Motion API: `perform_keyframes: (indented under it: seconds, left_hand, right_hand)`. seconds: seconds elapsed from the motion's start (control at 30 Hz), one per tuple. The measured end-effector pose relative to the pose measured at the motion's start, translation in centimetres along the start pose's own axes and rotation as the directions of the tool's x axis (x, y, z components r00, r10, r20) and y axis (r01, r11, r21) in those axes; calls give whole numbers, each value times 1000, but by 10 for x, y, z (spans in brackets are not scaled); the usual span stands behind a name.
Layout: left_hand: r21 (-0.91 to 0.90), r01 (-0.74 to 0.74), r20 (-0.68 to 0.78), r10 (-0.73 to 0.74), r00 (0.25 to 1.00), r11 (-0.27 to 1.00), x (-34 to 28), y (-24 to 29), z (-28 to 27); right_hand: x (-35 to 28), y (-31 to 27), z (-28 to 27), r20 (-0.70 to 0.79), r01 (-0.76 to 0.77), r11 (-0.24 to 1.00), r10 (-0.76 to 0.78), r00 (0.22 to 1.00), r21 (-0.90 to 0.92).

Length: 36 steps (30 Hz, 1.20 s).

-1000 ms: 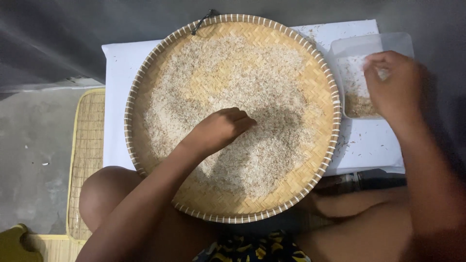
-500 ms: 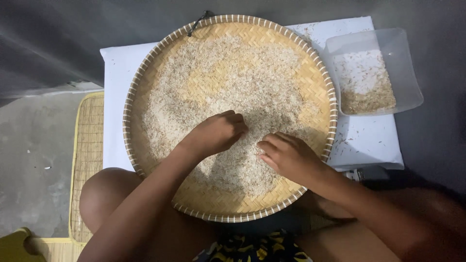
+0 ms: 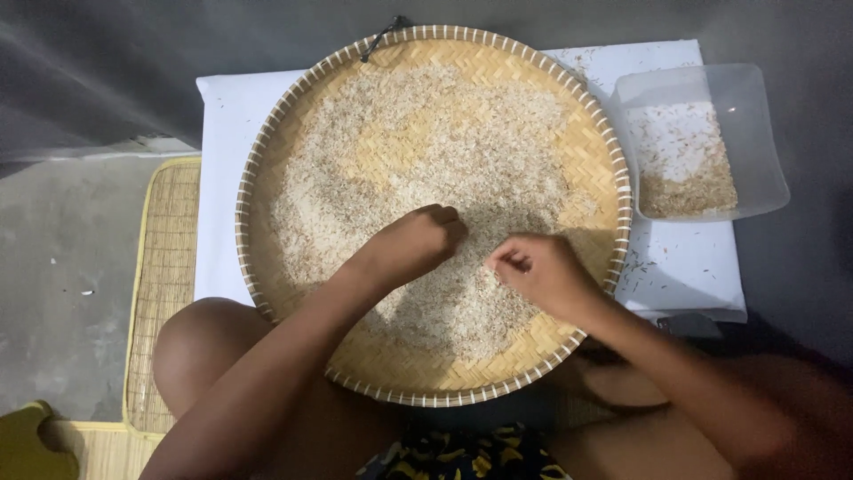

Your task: The person sorts rice grains by hand on a large woven tray, picking out debris and placing it into a container. The person occasionally shifts the rice husks on the tray to expose more grains.

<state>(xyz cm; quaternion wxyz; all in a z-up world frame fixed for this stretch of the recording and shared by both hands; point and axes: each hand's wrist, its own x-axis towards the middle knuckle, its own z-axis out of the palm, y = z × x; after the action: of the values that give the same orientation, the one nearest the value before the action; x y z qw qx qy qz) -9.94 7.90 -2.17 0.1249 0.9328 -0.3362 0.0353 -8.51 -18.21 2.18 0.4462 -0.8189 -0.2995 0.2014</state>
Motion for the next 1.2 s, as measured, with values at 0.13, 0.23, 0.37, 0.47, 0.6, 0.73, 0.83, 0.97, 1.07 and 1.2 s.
perform_keyframes:
  seconds: [0.13, 0.23, 0.37, 0.47, 0.6, 0.73, 0.83, 0.97, 1.07, 1.2]
  left_hand:
    - [-9, -73, -10, 73, 997, 997, 13, 29, -42]
    - [-103, -114, -62, 108, 992, 988, 17, 52, -40]
    - [-116, -252, -126, 238, 963, 961, 22, 80, -77]
    - [-82, -246, -100, 237, 966, 966, 18, 66, -71]
    - [-472, 206, 60, -202, 978, 857, 13, 39, -100]
    - [-335, 239, -90, -284, 955, 911, -29, -1, -135]
    - [-279, 353, -99, -393, 914, 893, -58, -16, -148]
    - [-112, 682, 129, -670, 731, 723, -95, -30, -130]
    - [-11, 809, 248, -782, 572, 588, -122, -38, -104]
    - [7, 838, 254, -812, 526, 545, -144, -41, -77]
  right_hand:
    - [4, 6, -8, 97, -358, 805, 356, 929, 473]
    - [4, 22, 2, 254, -486, 541, 447, 858, 686]
    - [6, 47, 14, 300, -515, 465, 460, 836, 720]
    - [17, 49, -9, 275, -491, 564, 427, 862, 663]
    - [33, 43, -84, 90, -313, 667, 347, 934, 677]
    - [23, 36, -156, -378, -328, 800, 544, 749, 502]
    - [6, 107, -197, -483, -136, 903, -87, 871, -408]
    - [16, 144, -198, -423, -529, 285, 360, 832, -799]
    - [23, 103, -178, -408, -545, 289, 420, 811, -787]
    - [22, 63, -161, -336, -503, 418, 411, 847, -757]
